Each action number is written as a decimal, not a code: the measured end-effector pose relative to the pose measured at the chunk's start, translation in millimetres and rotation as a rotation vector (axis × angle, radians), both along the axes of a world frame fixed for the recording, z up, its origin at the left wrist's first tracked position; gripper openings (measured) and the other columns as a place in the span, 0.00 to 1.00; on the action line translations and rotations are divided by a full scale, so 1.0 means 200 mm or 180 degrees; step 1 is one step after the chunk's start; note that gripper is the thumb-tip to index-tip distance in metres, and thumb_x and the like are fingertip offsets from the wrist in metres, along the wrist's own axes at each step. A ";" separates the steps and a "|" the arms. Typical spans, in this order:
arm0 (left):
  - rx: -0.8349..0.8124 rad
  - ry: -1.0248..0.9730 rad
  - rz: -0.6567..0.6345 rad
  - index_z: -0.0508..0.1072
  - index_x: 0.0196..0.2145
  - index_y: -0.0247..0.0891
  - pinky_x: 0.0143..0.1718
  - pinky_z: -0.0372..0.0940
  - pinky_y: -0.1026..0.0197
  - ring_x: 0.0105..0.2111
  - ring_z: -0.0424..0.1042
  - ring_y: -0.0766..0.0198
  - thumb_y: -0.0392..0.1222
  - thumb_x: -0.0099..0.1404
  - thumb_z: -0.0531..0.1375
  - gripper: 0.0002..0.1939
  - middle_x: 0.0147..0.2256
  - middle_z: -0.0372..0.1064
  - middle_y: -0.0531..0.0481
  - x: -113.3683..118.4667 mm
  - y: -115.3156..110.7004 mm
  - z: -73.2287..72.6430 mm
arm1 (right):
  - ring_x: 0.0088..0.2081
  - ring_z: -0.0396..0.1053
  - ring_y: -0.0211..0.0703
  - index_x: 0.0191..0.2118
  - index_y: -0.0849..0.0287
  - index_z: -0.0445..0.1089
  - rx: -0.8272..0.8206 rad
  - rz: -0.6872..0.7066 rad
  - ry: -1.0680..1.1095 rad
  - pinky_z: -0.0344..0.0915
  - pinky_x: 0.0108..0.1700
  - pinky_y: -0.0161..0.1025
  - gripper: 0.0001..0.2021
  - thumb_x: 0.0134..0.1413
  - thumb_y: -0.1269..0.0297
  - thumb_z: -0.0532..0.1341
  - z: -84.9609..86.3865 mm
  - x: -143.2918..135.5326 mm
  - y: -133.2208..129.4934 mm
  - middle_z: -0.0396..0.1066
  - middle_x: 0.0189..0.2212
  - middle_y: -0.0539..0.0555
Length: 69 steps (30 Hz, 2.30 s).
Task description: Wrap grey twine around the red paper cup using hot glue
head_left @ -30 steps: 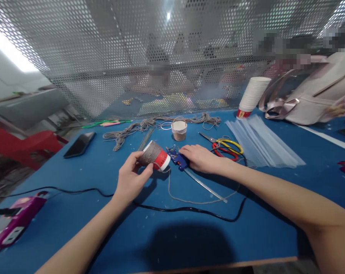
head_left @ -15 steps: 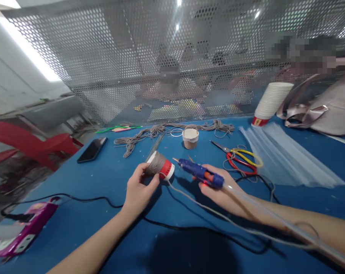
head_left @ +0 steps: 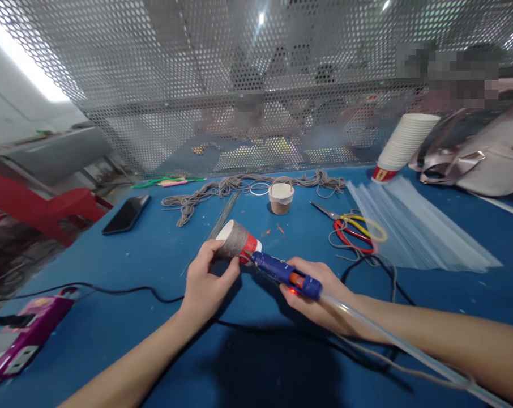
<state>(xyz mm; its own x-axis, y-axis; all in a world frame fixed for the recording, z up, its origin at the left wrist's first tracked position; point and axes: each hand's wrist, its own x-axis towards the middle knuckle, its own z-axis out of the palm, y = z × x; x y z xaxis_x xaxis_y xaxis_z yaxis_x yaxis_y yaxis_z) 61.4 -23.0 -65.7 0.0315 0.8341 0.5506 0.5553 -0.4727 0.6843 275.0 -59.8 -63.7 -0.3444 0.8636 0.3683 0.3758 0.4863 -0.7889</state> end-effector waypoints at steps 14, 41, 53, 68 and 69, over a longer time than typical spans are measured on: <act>0.0054 -0.0093 -0.0032 0.70 0.36 0.39 0.34 0.67 0.63 0.30 0.68 0.66 0.40 0.57 0.59 0.07 0.31 0.69 0.53 0.01 0.00 0.00 | 0.24 0.63 0.35 0.33 0.58 0.62 0.0471 0.0179 -0.0243 0.60 0.28 0.32 0.03 0.53 0.66 0.57 -0.03 0.00 0.00 0.69 0.25 0.51; 0.0029 0.0152 0.0022 0.69 0.36 0.38 0.33 0.66 0.63 0.29 0.68 0.66 0.41 0.57 0.58 0.08 0.30 0.69 0.53 0.01 0.00 0.01 | 0.22 0.64 0.36 0.34 0.60 0.63 0.0761 0.0077 -0.0809 0.56 0.25 0.33 0.03 0.54 0.67 0.55 -0.01 0.02 -0.01 0.69 0.24 0.52; -0.0055 0.0048 -0.0036 0.70 0.36 0.39 0.34 0.67 0.61 0.29 0.68 0.65 0.40 0.56 0.58 0.08 0.30 0.69 0.52 0.00 0.00 0.00 | 0.22 0.60 0.35 0.31 0.58 0.62 0.0466 0.0003 -0.0534 0.57 0.26 0.33 0.04 0.54 0.65 0.55 0.01 0.03 -0.01 0.67 0.23 0.50; -0.0060 0.0060 -0.0114 0.69 0.35 0.39 0.33 0.67 0.61 0.29 0.68 0.64 0.41 0.55 0.58 0.09 0.30 0.69 0.52 -0.01 0.00 0.01 | 0.21 0.59 0.34 0.28 0.57 0.60 0.0393 0.0095 -0.0478 0.56 0.25 0.32 0.06 0.53 0.65 0.57 0.05 0.03 -0.01 0.65 0.22 0.49; -0.0057 0.0062 -0.0122 0.69 0.34 0.39 0.33 0.66 0.62 0.28 0.68 0.65 0.41 0.54 0.58 0.09 0.29 0.69 0.52 -0.01 0.00 0.02 | 0.21 0.58 0.34 0.28 0.57 0.60 0.0404 0.0061 -0.0472 0.56 0.25 0.32 0.06 0.53 0.65 0.57 0.05 0.03 -0.01 0.65 0.21 0.48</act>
<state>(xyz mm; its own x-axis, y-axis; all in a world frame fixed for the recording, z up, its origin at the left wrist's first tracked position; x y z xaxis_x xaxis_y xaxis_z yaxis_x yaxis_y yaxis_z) 59.1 -22.3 -62.5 0.0742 0.8418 0.5347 0.5502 -0.4818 0.6821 281.2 -62.2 -53.6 -0.4190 0.8062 0.4177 0.4731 0.5865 -0.6574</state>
